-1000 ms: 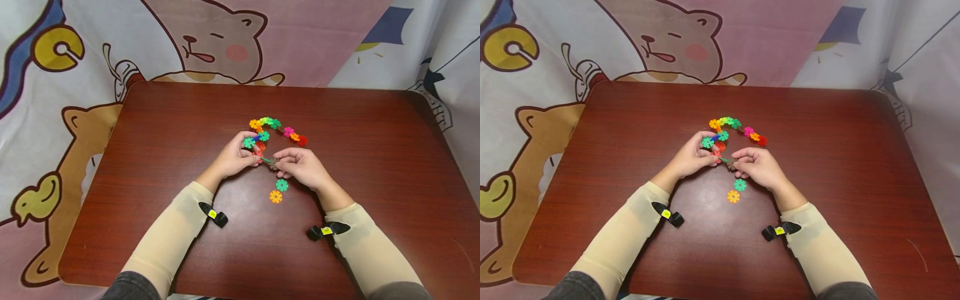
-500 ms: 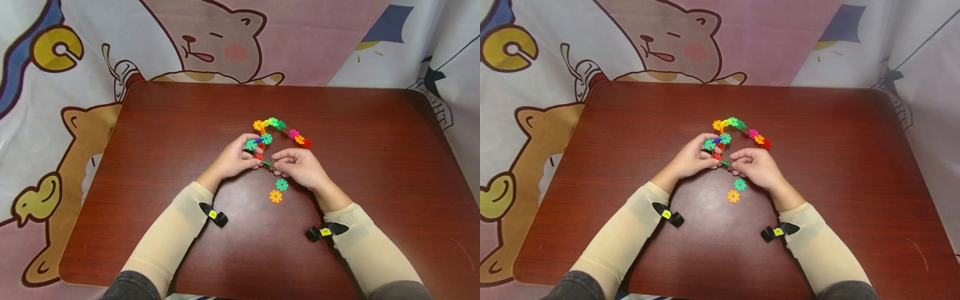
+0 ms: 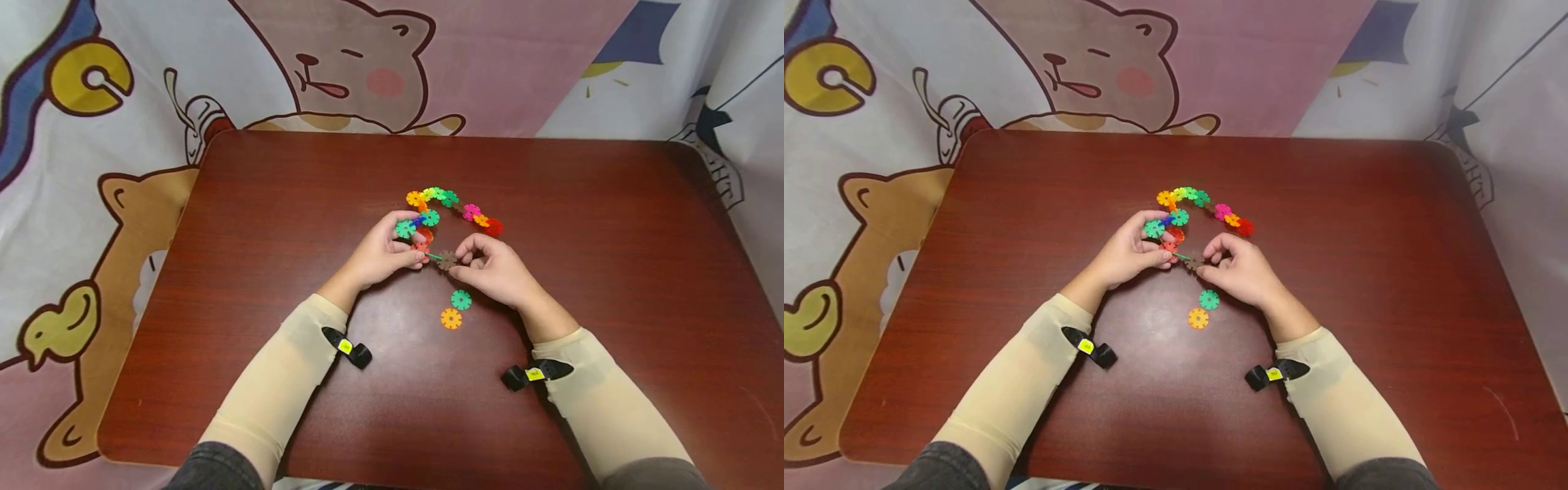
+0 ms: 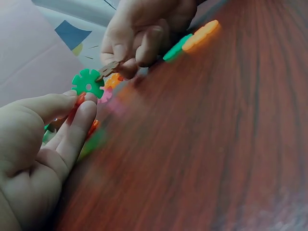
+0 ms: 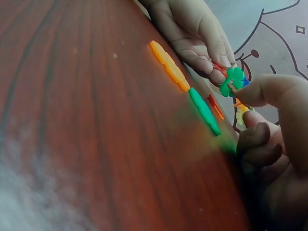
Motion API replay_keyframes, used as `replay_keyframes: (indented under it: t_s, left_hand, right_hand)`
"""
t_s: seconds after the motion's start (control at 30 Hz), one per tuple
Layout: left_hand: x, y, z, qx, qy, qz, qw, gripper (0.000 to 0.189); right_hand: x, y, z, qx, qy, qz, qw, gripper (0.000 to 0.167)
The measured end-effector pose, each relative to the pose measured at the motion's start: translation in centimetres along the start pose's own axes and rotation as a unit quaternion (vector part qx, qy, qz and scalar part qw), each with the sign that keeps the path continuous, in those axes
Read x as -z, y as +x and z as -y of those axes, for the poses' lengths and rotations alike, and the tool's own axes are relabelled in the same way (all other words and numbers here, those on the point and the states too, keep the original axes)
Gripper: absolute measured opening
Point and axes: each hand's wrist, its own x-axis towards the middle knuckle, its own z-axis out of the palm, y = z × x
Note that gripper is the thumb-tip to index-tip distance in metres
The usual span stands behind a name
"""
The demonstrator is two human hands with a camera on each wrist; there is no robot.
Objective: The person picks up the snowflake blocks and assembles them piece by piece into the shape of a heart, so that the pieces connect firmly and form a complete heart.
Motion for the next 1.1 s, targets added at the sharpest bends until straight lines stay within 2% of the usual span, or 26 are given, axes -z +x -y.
replay_keyframes:
  t_s: [0.1, 0.17, 0.27, 0.37, 0.47, 0.57, 0.73, 0.9, 1.03, 1.1]
  left_hand:
    - [0.0, 0.1, 0.0, 0.006, -0.025, -0.007, 0.9996, 0.069]
    - [0.0, 0.1, 0.0, 0.010, -0.037, -0.008, 0.9992, 0.068]
    - [0.0, 0.2, -0.1, 0.014, -0.050, -0.011, 0.9986, 0.067]
    - [0.0, 0.2, -0.1, 0.015, -0.052, -0.014, 0.9984, 0.067]
    - [0.1, 0.1, -0.1, 0.015, -0.049, -0.016, 0.9986, 0.067]
    - [0.1, 0.1, 0.0, 0.014, -0.050, -0.018, 0.9985, 0.067]
    - [0.0, 0.1, -0.1, 0.014, -0.062, -0.021, 0.9978, 0.067]
    - [0.0, 0.1, -0.1, 0.007, -0.060, -0.030, 0.9977, 0.073]
    - [0.0, 0.1, -0.2, -0.002, -0.055, -0.048, 0.9973, 0.087]
    - [0.0, 0.2, -0.2, 0.000, -0.056, -0.056, 0.9969, 0.090]
  right_hand:
    - [0.3, 0.0, 0.0, 0.038, -0.053, 0.024, 0.9976, 0.019]
    - [0.6, -0.1, -0.1, 0.076, -0.086, 0.048, 0.9923, 0.021]
    - [1.3, -0.1, 0.0, 0.109, -0.100, 0.101, 0.9838, 0.029]
    - [1.8, -0.2, 0.3, 0.108, -0.102, 0.158, 0.9763, 0.041]
    - [2.0, -0.2, 0.6, 0.102, -0.123, 0.186, 0.9695, 0.046]
    - [1.9, -0.2, 0.7, 0.102, -0.144, 0.184, 0.9670, 0.042]
    - [1.6, -0.1, 0.6, 0.109, -0.158, 0.158, 0.9686, 0.033]
    - [1.3, 0.0, 0.4, 0.119, -0.169, 0.139, 0.9685, 0.034]
    - [1.0, 0.0, -0.1, 0.122, -0.143, 0.116, 0.9753, 0.037]
    - [0.9, 0.0, -0.4, 0.115, -0.109, 0.099, 0.9824, 0.037]
